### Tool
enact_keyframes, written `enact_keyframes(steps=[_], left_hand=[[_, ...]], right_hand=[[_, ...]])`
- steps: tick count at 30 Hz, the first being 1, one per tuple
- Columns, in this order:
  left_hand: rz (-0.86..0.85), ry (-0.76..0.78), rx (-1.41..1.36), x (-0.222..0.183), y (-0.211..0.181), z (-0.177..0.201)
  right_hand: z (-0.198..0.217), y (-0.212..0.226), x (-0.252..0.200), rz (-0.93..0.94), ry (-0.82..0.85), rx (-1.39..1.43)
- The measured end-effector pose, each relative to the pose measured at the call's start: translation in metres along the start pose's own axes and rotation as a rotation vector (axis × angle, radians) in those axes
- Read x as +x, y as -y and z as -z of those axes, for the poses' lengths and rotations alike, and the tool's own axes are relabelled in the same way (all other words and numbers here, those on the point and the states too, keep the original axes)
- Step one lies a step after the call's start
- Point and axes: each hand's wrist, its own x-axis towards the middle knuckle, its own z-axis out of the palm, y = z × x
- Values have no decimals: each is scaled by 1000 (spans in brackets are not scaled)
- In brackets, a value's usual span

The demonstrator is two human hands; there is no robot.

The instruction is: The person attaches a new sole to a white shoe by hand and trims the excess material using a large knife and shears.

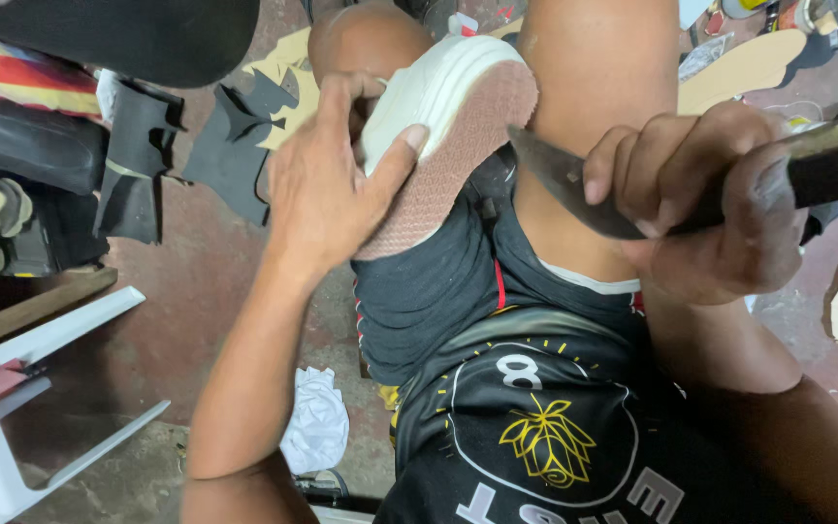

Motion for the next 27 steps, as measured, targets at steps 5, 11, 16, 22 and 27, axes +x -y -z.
enact_keyframes(steps=[5, 11, 16, 22, 27], left_hand=[[-21, -192, -532, -6, 10, -32], [-101, -489, -597, -10, -2, -78], [-90, -490, -763, -17, -15, -107], [-24, -311, -756, -14, -27, -136], [-174, -168, -518, -5, -9, -96]], right_hand=[[-10, 4, -1, 10, 45, -59], [-22, 26, -8, 51, -30, -84], [-33, 39, -38, 11, -93, -170], [-10, 3, -35, 93, 95, -194], [-7, -4, -23, 243, 204, -374]])
